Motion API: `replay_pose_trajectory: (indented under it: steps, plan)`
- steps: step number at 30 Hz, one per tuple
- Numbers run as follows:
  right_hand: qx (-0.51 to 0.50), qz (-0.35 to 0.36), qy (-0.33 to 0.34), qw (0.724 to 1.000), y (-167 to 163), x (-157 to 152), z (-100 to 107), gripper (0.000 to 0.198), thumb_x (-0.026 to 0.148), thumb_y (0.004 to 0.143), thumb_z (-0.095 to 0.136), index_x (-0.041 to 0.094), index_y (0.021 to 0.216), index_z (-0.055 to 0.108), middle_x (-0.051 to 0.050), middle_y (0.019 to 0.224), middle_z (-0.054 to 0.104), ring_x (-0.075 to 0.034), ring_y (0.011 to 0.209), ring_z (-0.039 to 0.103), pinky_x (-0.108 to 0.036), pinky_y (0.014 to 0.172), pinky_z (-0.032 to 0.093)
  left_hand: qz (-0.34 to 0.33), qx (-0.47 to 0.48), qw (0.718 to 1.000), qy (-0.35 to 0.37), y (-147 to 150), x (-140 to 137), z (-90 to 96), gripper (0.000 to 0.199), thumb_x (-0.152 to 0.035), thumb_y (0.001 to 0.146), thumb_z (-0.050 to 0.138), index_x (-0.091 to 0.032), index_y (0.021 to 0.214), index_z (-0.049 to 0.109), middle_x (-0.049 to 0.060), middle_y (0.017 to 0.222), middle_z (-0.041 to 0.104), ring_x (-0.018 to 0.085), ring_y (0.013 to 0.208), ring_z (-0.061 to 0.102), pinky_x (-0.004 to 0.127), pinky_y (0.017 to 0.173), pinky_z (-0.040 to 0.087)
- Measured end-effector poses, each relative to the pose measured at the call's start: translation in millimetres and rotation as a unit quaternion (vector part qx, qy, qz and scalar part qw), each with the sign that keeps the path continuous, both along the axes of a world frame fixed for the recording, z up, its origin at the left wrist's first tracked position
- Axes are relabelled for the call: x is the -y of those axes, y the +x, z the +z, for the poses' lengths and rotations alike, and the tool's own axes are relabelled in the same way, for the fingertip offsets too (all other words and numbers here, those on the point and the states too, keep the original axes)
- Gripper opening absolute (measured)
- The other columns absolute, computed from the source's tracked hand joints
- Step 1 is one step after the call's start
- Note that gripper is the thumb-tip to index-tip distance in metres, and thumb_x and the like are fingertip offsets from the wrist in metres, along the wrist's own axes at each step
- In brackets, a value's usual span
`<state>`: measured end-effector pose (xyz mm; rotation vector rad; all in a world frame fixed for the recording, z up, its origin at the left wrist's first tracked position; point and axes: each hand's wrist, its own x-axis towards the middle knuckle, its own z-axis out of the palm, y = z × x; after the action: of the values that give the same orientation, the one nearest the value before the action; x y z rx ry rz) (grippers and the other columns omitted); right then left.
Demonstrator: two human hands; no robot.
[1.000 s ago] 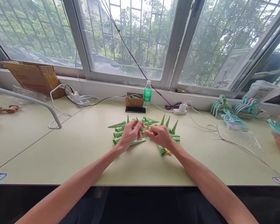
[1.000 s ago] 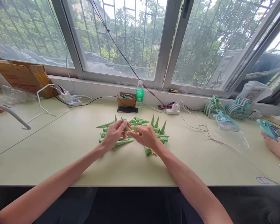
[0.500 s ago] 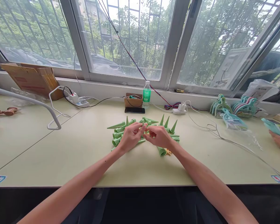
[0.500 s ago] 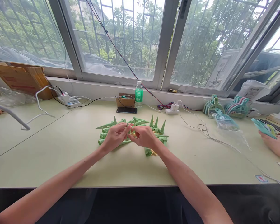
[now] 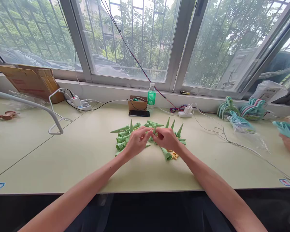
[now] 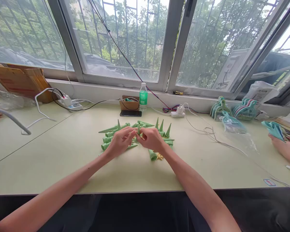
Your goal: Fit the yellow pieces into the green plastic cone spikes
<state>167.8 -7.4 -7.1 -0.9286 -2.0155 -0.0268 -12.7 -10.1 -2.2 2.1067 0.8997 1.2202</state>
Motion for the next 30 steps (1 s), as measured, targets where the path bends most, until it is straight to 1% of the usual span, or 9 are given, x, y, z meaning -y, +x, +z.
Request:
replay_pose_trajectory:
  steps: [4,6,10,13,17,22,26,28,30]
  plan:
    - [-0.079,-0.109,0.035,0.99,23,-11,7,0.035,0.034,0.084,0.055,0.021,0.056,0.039,0.007,0.045,0.037,-0.008,0.044,0.031,-0.021,0.049,0.033,0.015,0.018,1.0,-0.019,0,-2,-0.6,0.037,-0.046,0.095,0.045,-0.016,0.099,0.066,0.004,0.087,0.063,0.009,0.059,0.053,0.02,0.051,0.044]
    - [-0.095,-0.14,0.043,0.985,32,-17,6,0.039,0.035,0.086,0.053,0.02,0.054,0.038,0.007,0.045,0.036,-0.008,0.043,0.032,-0.021,0.049,0.032,0.017,0.006,1.0,-0.014,0,-3,-1.5,0.035,-0.045,0.095,0.046,-0.016,0.094,0.065,0.003,0.083,0.064,0.01,0.06,0.053,0.021,0.052,0.043]
    - [-0.083,-0.157,0.038,0.983,37,-26,0,0.038,0.037,0.087,0.052,0.02,0.056,0.041,0.006,0.045,0.039,-0.008,0.043,0.034,-0.022,0.05,0.032,0.01,-0.048,0.998,0.036,2,-4,-4.3,0.034,-0.042,0.094,0.047,-0.016,0.079,0.064,0.001,0.072,0.061,0.011,0.061,0.052,0.022,0.056,0.043]
    - [-0.079,-0.166,0.022,0.983,37,-28,-4,0.03,0.036,0.086,0.054,0.02,0.063,0.048,0.006,0.047,0.044,-0.009,0.044,0.038,-0.022,0.053,0.034,-0.01,-0.097,0.992,0.08,2,-4,-7.6,0.037,-0.038,0.095,0.046,-0.016,0.069,0.06,0.0,0.062,0.055,0.01,0.056,0.047,0.023,0.055,0.04]
    - [-0.071,-0.166,0.002,0.984,37,-30,-6,0.022,0.035,0.087,0.054,0.02,0.07,0.052,0.006,0.049,0.047,-0.01,0.044,0.041,-0.023,0.054,0.035,-0.053,-0.168,0.977,0.122,2,-3,-12.0,0.035,-0.033,0.096,0.044,-0.017,0.071,0.062,0.0,0.062,0.056,0.01,0.053,0.045,0.025,0.056,0.037]
    - [-0.066,-0.171,-0.002,0.983,38,-31,-7,0.019,0.035,0.087,0.054,0.02,0.076,0.056,0.006,0.05,0.048,-0.011,0.045,0.041,-0.023,0.054,0.035,-0.084,-0.224,0.96,0.144,1,2,-12.8,0.037,-0.032,0.097,0.041,-0.017,0.069,0.061,0.001,0.063,0.057,0.013,0.057,0.049,0.026,0.059,0.038]
    - [-0.057,-0.173,-0.002,0.983,38,-31,-7,0.025,0.038,0.089,0.052,0.02,0.073,0.055,0.005,0.05,0.047,-0.011,0.045,0.041,-0.023,0.054,0.034,-0.095,-0.253,0.952,0.141,2,4,-11.2,0.038,-0.03,0.097,0.041,-0.017,0.065,0.057,0.0,0.054,0.052,0.012,0.052,0.046,0.025,0.056,0.035]
    - [-0.051,-0.171,-0.001,0.984,39,-31,-7,0.03,0.04,0.091,0.05,0.02,0.069,0.053,0.005,0.049,0.046,-0.011,0.046,0.039,-0.023,0.054,0.033,-0.103,-0.264,0.949,0.141,2,4,-11.6,0.037,-0.029,0.097,0.042,-0.017,0.066,0.058,-0.001,0.054,0.054,0.012,0.051,0.046,0.025,0.055,0.034]
    - [-0.046,-0.166,-0.001,0.985,39,-31,-7,0.033,0.041,0.093,0.048,0.02,0.067,0.051,0.005,0.049,0.044,-0.011,0.046,0.037,-0.023,0.053,0.032,-0.109,-0.274,0.945,0.144,2,5,-12.9,0.032,-0.026,0.096,0.043,-0.018,0.071,0.061,0.0,0.059,0.06,0.012,0.052,0.05,0.024,0.056,0.035]
